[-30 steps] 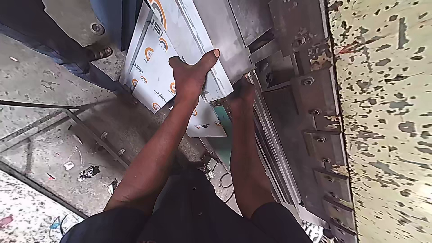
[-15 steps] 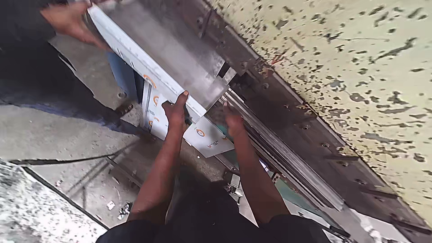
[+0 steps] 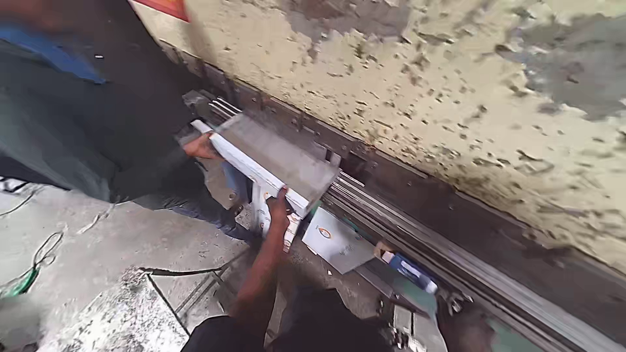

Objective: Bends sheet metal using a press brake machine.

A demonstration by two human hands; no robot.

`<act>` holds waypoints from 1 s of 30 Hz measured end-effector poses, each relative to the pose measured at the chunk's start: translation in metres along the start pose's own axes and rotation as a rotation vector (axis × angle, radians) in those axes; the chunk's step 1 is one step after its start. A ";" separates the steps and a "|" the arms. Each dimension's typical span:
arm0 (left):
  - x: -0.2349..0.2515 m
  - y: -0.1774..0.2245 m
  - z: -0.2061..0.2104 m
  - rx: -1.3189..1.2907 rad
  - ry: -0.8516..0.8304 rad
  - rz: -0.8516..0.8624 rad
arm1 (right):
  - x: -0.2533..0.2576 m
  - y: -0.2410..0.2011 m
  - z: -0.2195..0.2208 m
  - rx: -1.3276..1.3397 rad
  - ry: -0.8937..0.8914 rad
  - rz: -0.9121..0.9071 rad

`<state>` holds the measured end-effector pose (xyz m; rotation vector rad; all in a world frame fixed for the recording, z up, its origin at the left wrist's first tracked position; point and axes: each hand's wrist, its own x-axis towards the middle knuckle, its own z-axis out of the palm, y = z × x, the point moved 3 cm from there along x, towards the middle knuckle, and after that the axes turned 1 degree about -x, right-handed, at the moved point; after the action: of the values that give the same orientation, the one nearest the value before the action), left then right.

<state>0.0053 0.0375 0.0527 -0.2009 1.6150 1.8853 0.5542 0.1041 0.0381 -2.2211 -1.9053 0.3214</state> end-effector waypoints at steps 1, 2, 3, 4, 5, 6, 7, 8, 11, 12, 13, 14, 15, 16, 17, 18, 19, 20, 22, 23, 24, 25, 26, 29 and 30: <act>-0.003 -0.004 0.000 0.019 -0.016 0.000 | -0.004 0.013 0.006 0.070 -0.018 0.027; -0.004 -0.007 0.002 0.043 -0.032 0.003 | -0.006 0.023 0.013 0.121 -0.047 0.065; -0.005 -0.007 0.003 0.051 -0.047 0.007 | -0.003 0.029 0.021 0.136 -0.067 0.096; -0.004 -0.007 0.005 0.038 -0.055 0.004 | 0.003 0.030 0.026 0.128 -0.072 0.128; -0.002 -0.006 0.004 0.026 -0.057 0.002 | 0.008 0.028 0.029 0.124 -0.069 0.164; -0.001 -0.005 0.003 0.016 -0.052 0.006 | 0.011 0.026 0.031 0.129 -0.070 0.202; 0.000 -0.006 0.001 0.007 -0.044 0.008 | 0.011 0.027 0.033 0.141 -0.065 0.248; 0.001 -0.006 0.000 0.003 -0.038 0.010 | 0.012 0.031 0.035 0.170 -0.049 0.305; 0.000 -0.006 0.003 0.004 -0.025 0.006 | 0.016 0.048 0.051 0.256 -0.040 0.439; -0.001 -0.006 0.003 0.009 -0.020 0.000 | 0.016 0.052 0.056 0.272 -0.068 0.472; -0.002 -0.005 0.004 0.010 -0.018 -0.005 | 0.017 0.055 0.061 0.266 -0.088 0.488; -0.003 -0.004 0.004 0.011 -0.015 -0.007 | 0.018 0.056 0.065 0.264 -0.115 0.492; -0.003 -0.003 0.004 0.015 -0.014 -0.006 | 0.020 0.058 0.068 0.264 -0.138 0.491; -0.003 -0.004 0.003 0.018 -0.019 -0.008 | 0.021 0.060 0.070 0.262 -0.148 0.485; -0.002 -0.004 0.003 0.019 -0.022 -0.007 | 0.022 0.062 0.072 0.266 -0.156 0.484; -0.002 -0.004 0.003 0.022 -0.031 -0.008 | 0.022 0.063 0.074 0.270 -0.157 0.484; -0.001 -0.004 0.003 0.030 -0.039 -0.004 | 0.023 0.064 0.075 0.279 -0.153 0.484; 0.000 -0.005 0.003 0.039 -0.039 0.003 | 0.023 0.065 0.076 0.285 -0.151 0.484; -0.001 -0.003 0.002 0.039 -0.035 0.019 | 0.023 0.065 0.077 0.282 -0.162 0.488; -0.001 -0.002 0.003 0.038 -0.032 0.023 | 0.024 0.065 0.077 0.284 -0.165 0.488; -0.001 -0.001 0.003 0.035 -0.032 0.022 | 0.025 0.066 0.078 0.285 -0.166 0.486; -0.001 -0.002 0.003 0.034 -0.030 0.021 | 0.025 0.067 0.079 0.292 -0.166 0.485; -0.001 -0.002 0.003 0.035 -0.031 0.018 | 0.025 0.068 0.080 0.293 -0.164 0.485; -0.004 -0.001 0.004 0.039 -0.039 0.021 | 0.025 0.071 0.083 0.299 -0.162 0.490; -0.005 0.000 0.005 0.036 -0.042 0.023 | 0.026 0.071 0.083 0.303 -0.159 0.491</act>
<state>0.0107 0.0399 0.0561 -0.1272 1.6275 1.8638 0.6011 0.1197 -0.0628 -2.4701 -1.2368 0.8216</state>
